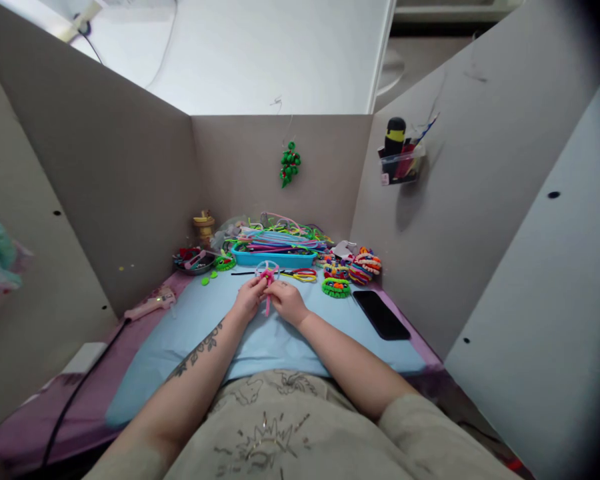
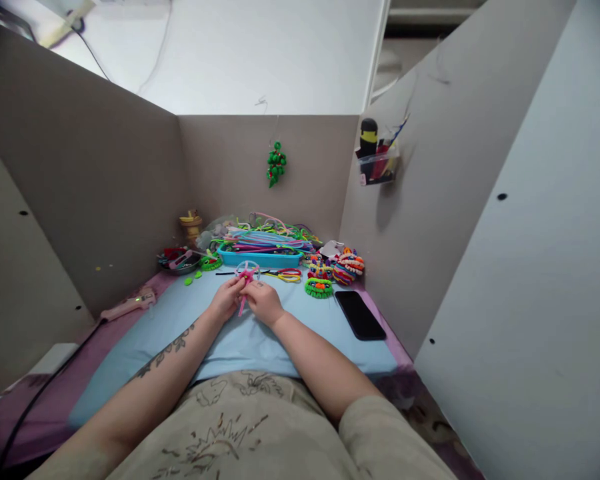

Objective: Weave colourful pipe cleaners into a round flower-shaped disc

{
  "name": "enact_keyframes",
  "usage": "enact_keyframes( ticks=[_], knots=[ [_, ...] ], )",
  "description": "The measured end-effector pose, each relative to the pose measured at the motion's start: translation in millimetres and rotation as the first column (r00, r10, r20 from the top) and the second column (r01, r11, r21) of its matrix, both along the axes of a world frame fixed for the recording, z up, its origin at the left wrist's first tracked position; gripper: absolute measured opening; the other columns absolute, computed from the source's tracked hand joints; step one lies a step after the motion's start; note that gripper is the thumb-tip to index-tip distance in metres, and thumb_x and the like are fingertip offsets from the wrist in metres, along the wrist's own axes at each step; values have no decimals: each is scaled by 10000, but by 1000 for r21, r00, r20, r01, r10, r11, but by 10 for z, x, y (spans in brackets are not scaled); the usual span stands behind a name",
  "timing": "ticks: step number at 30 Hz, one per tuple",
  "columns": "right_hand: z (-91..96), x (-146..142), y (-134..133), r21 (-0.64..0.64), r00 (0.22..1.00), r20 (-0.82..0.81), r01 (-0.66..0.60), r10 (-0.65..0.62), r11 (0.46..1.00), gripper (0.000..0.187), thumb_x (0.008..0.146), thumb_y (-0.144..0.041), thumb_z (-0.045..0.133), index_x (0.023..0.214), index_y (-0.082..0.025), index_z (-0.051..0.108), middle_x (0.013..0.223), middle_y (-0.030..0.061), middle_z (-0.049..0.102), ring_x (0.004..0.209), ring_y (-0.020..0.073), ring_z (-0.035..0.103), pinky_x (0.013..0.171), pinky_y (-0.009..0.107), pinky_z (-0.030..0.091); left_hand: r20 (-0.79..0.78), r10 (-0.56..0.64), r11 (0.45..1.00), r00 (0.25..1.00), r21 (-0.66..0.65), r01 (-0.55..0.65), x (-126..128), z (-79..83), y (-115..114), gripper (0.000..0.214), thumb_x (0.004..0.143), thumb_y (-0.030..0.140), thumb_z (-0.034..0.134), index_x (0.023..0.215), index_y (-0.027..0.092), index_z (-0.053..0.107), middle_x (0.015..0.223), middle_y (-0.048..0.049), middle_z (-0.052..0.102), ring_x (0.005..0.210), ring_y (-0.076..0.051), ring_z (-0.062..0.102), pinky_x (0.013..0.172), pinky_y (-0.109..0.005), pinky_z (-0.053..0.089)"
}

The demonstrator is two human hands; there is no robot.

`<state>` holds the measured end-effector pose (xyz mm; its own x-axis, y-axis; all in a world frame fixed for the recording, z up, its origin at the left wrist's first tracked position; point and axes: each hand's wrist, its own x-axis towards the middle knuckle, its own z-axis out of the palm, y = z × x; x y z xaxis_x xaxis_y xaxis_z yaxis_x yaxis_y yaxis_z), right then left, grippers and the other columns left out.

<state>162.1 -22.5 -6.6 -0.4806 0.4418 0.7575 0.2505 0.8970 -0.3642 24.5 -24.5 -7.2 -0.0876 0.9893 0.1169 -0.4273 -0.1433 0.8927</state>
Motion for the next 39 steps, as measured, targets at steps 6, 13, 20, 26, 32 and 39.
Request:
enact_keyframes(
  ticks=[6, 13, 20, 26, 32, 39],
  knots=[
    [118, 63, -144, 39, 992, -89, -84, 87, 996, 212, 849, -198, 465, 899, -255, 663, 889, 49, 666, 884, 178, 610, 830, 343, 486, -12, 178, 984, 984, -30, -178, -94, -43, 85, 380, 638, 421, 747, 861, 137, 628, 795, -47, 679, 625, -99, 591, 559, -197, 442],
    [149, 344, 167, -15, 970, -214, 115, -115, 993, 276, 890, -213, 413, 1020, -228, 655, 949, 80, 649, 918, 200, 594, 849, 356, 465, -101, 123, 988, 987, -84, -132, -72, -21, 32, 431, 609, 386, 771, 944, 152, 632, 850, -44, 676, 517, -50, 535, 455, -159, 375],
    [33, 316, 292, -96, 988, -83, 125, -133, 988, 203, 848, -290, 538, 937, -241, 714, 883, 49, 613, 802, 163, 589, 737, 280, 460, -249, 107, 994, 963, 8, -108, -51, -10, 8, 505, 629, 443, 735, 1028, 143, 661, 656, 0, 635, 390, -28, 331, 375, -189, 205],
    [-11, 328, 341, -171, 987, -49, 140, -151, 975, 137, 791, -241, 592, 813, -238, 727, 742, 22, 598, 724, 159, 565, 698, 275, 435, -372, 145, 989, 917, 74, -127, -22, -13, -22, 440, 666, 424, 693, 1010, 150, 698, 588, 15, 616, 440, -75, 397, 428, -208, 258],
    [17, 315, 355, -288, 968, -146, 157, -205, 945, 149, 775, -188, 522, 780, -199, 670, 808, 42, 623, 758, 168, 554, 715, 294, 438, -428, 210, 975, 879, 159, -156, 0, -9, -10, 380, 664, 390, 686, 960, 151, 692, 672, -9, 664, 609, -142, 551, 551, -225, 389],
    [5, 265, 340, -476, 971, -218, -21, -95, 879, 136, 739, -314, 585, 763, -181, 603, 634, -15, 612, 554, 121, 541, 531, 229, 427, -448, 259, 960, 856, 216, -178, 16, -8, -34, 480, 674, 391, 702, 1068, 153, 564, 561, 29, 597, 511, -112, 527, 510, -207, 364]
  ],
)
